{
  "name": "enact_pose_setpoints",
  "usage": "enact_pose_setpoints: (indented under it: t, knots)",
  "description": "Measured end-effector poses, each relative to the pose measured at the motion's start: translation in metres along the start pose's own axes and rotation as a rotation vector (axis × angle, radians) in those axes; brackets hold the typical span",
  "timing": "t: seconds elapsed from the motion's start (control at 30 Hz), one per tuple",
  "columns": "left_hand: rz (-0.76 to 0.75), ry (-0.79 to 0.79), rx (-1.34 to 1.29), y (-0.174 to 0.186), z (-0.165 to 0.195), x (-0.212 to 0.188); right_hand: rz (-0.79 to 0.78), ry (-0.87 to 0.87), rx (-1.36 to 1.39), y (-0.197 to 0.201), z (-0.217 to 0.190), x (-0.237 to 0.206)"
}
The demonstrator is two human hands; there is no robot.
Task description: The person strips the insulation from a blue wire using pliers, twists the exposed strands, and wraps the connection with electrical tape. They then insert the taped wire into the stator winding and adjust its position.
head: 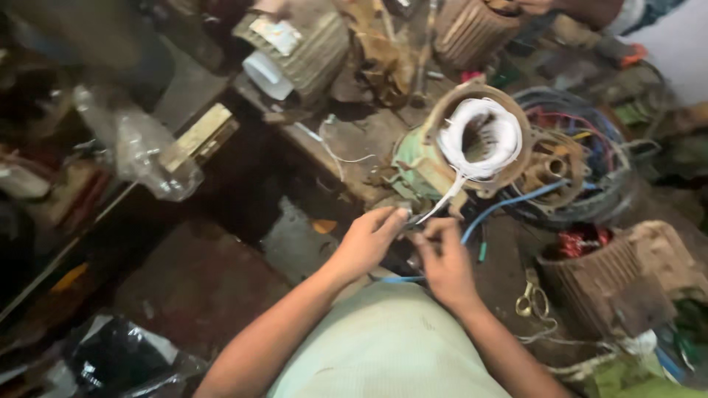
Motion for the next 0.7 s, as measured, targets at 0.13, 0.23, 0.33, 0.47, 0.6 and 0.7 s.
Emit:
enact_pose_setpoints:
  t: [0.13,0.23,0.33,0.47,0.6,0.7]
  knots:
    - [0.03,-0.308,0.33,0.021,0.021,-0.011,-0.031,0.099,-0.098,0.008,-0.011,0.007]
    - [0.095,-0.427,0.318,0.031,0.041,-0.017,-0.022,-0.199,0.16,0.029,-0.018,0.024]
    - [0.053,-0.491,0.29,0.031,0.055,-0.018,-0.227,-0.369,0.563,0.021,-0.027,0.048]
    - [0.153,-0.489,0.299,0.018,0.063,-0.012,-0.099,0.049,-0.056,0.027,-0.049,0.068]
    - [0.206,-0.342,0.238,0.008,0.061,-0.005,-0.109,0.545,-0.444,0.042,-0.07,0.072]
    - [0.253,-0.386,0.318,0.009,0.068,-0.002,-0.181,0.501,-0.556,0.047,-0.058,0.077]
Point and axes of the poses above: each hand's wrist, its own x-axis towards the middle knuckle, its own y-axis out of the back of the hand, z = x × y, the point moved 4 cm from there along x, towards the middle knuckle, and after that the axes turned 6 degrees about z, right-handed, at the moved point
